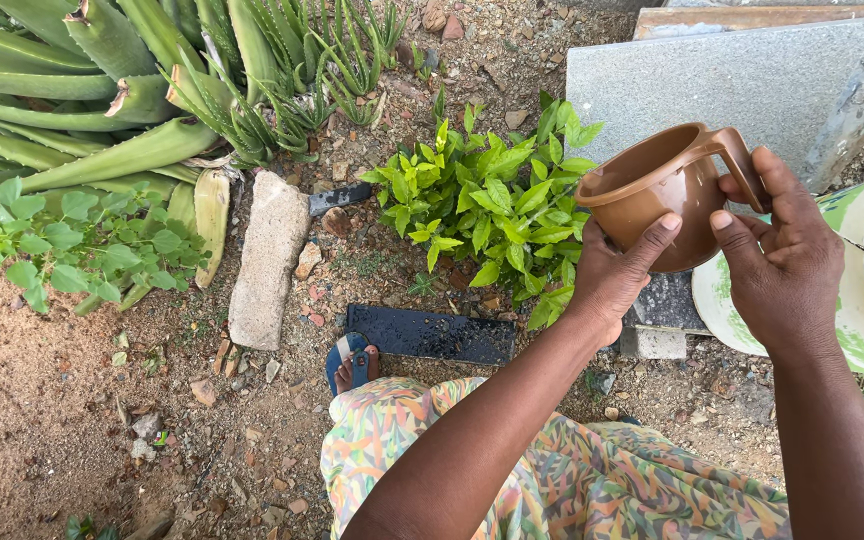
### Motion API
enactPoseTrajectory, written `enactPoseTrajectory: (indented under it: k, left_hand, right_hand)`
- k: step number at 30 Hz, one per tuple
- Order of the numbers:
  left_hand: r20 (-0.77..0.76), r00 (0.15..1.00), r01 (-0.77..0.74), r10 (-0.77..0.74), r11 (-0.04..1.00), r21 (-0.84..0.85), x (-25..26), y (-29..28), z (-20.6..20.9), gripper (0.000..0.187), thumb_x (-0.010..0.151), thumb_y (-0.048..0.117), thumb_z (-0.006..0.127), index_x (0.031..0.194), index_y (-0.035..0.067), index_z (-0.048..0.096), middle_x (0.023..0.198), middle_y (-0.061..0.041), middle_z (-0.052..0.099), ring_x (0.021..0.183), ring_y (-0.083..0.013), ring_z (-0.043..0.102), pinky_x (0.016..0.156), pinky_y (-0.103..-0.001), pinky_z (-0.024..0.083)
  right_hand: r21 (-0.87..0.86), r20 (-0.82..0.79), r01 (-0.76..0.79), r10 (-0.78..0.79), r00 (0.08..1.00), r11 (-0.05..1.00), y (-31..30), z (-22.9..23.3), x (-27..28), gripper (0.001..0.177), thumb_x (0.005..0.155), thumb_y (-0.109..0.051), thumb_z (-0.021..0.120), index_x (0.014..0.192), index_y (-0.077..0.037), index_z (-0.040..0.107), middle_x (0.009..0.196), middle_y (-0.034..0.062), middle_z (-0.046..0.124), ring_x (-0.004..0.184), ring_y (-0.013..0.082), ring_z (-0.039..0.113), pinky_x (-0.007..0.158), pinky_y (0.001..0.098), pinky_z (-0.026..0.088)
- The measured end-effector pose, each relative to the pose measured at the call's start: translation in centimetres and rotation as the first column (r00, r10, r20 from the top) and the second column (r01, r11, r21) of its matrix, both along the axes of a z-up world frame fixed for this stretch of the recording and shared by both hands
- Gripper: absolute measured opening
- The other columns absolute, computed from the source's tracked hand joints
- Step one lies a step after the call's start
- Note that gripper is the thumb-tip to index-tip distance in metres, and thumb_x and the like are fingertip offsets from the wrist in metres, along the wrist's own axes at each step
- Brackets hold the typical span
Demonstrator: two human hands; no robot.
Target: The person waters a small green plant in a garden by hand using a brown plastic mug to pour water from a white bucket.
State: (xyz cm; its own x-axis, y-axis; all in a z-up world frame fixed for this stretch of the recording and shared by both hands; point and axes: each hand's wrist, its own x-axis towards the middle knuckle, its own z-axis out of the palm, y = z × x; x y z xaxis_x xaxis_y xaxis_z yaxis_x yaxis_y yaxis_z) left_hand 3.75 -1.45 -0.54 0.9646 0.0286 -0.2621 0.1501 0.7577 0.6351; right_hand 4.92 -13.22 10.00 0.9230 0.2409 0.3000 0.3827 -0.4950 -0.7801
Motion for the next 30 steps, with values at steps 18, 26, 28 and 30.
enactPoseTrajectory:
  k: [18,26,28,30]
  left_hand:
    - [-0.041,0.999,0.036,-0.032,0.995,0.089,-0.1,-0.4,-0.2,0.108,0.069,0.065,0.084,0.143,0.003,0.038,0.126,-0.014,0.057,0.105,-0.0173,0.058,0.076,-0.036,0.052]
    - [0.089,0.996,-0.015,0.006,0.995,0.102,-0.9,0.1,0.4,0.115,0.072,0.056,0.088,0.153,-0.002,0.031,0.142,-0.022,0.053,0.135,-0.0279,0.054,0.113,-0.042,0.047]
    - [0.083,0.996,0.021,-0.032,0.992,0.126,-1.2,0.5,0.8,0.116,0.071,0.055,0.088,0.154,-0.001,0.03,0.141,-0.022,0.054,0.132,-0.029,0.056,0.111,-0.042,0.049]
    - [0.083,0.996,0.011,-0.024,0.987,0.158,-1.5,1.0,1.2,0.115,0.071,0.047,0.088,0.156,-0.001,0.028,0.141,-0.024,0.052,0.131,-0.0301,0.056,0.108,-0.043,0.052]
  right_hand:
    - [0.002,0.007,0.023,-0.023,1.0,1.0,-0.8,-0.5,0.2,0.054,0.108,0.003,0.063,0.159,0.006,0.045,0.146,0.0159,0.061,0.137,0.02,0.06,0.112,0.0349,0.055]
    - [0.029,0.092,0.114,-0.116,0.989,0.993,-0.6,0.5,-0.3,0.034,0.113,-0.001,0.068,0.146,0.005,0.059,0.131,0.0111,0.07,0.12,0.0156,0.067,0.104,0.0287,0.056]
    - [-0.077,0.105,0.211,-0.203,0.974,0.974,-0.4,0.7,-0.5,0.031,0.108,-0.005,0.071,0.137,0.005,0.065,0.121,0.0115,0.072,0.106,0.014,0.068,0.093,0.0281,0.058]
    - [-0.107,0.064,0.293,-0.287,0.956,0.95,-0.5,0.4,-0.6,0.025,0.109,-0.009,0.072,0.129,0.005,0.067,0.111,0.0119,0.073,0.095,0.0135,0.067,0.084,0.0281,0.057]
